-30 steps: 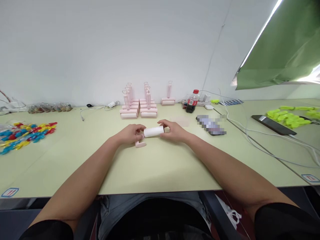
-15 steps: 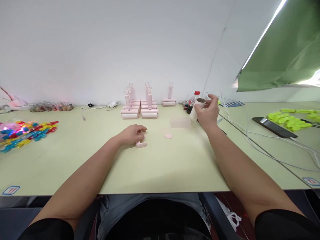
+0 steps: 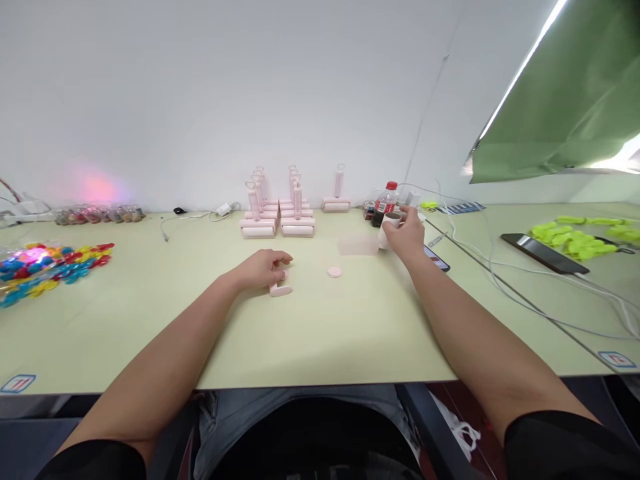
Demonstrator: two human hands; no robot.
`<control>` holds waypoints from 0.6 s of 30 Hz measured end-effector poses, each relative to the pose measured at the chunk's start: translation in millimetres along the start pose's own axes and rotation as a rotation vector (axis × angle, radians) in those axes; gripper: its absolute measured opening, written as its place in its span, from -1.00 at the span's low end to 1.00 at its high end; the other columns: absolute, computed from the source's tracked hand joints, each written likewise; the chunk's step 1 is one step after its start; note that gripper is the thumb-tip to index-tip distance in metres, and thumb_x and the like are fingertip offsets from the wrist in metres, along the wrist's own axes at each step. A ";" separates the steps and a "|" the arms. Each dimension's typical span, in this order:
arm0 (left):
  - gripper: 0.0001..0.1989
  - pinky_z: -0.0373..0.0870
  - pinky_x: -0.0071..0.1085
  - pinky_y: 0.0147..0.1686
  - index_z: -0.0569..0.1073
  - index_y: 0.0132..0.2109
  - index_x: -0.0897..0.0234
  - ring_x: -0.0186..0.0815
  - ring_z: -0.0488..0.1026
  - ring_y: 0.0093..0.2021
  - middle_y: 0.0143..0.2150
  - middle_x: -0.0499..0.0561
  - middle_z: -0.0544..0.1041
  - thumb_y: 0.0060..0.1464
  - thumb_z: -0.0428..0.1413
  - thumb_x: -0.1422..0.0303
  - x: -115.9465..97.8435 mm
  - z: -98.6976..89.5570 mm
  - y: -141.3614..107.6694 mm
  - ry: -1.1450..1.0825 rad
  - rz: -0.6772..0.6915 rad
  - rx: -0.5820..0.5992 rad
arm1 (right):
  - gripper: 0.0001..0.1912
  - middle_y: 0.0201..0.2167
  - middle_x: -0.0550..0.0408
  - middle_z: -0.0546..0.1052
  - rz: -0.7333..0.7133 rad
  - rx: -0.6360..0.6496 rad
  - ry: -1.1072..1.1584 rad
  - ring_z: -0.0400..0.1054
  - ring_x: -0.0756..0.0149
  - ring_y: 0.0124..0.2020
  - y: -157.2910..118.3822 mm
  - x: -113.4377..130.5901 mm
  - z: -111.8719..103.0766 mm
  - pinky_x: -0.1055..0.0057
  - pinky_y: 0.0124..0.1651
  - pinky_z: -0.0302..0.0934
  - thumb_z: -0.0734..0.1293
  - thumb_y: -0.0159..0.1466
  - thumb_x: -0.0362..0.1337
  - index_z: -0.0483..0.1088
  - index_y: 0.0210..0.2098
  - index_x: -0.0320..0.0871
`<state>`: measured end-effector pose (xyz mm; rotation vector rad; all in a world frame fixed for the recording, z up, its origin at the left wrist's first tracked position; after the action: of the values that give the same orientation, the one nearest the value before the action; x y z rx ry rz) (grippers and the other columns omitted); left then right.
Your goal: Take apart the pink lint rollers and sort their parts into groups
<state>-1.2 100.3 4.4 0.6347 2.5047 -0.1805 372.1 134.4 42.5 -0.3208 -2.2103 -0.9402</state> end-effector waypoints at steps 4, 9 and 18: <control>-0.56 0.46 -0.35 -0.10 0.50 0.06 0.15 -0.19 0.51 -0.06 0.01 0.00 0.56 0.03 0.11 0.17 -1.5 0.1 0.3 0.015 0.016 0.006 | -0.42 -0.19 -0.07 0.47 0.008 0.013 -0.018 0.35 0.06 -0.17 -1.1 -0.8 0.9 0.09 0.00 0.23 0.32 0.02 -0.22 0.32 0.05 -0.18; -0.54 0.46 -0.35 -0.10 0.49 0.08 0.15 -0.18 0.51 -0.05 0.01 0.00 0.56 0.03 0.11 0.15 2.2 0.9 1.3 0.021 -0.002 0.018 | -0.46 -0.17 -0.09 0.49 -0.021 0.046 -0.023 0.36 0.05 -0.19 -2.3 0.0 8.9 0.08 -0.04 0.26 0.32 0.01 -0.21 0.34 0.00 -0.16; -0.53 0.44 -0.30 -0.04 0.48 0.09 0.16 -0.14 0.49 -0.01 0.06 0.03 0.54 0.01 0.11 0.18 1.9 0.6 -0.1 -0.005 -0.017 0.035 | -0.49 -0.15 -0.10 0.51 -0.170 0.169 0.039 0.38 0.13 -0.27 -20.8 28.3 38.1 0.10 -0.07 0.28 0.32 0.07 -0.18 0.33 0.01 -0.17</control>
<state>-2.3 100.9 2.9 0.6260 2.5078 -0.2331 322.4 145.4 32.3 -0.0364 -2.2898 -0.8334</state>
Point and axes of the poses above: each hand's wrist, its own y-axis towards the middle knuckle, its own z-axis out of the palm, x = y × z, the point moved 10 cm from there along y, towards the middle knuckle
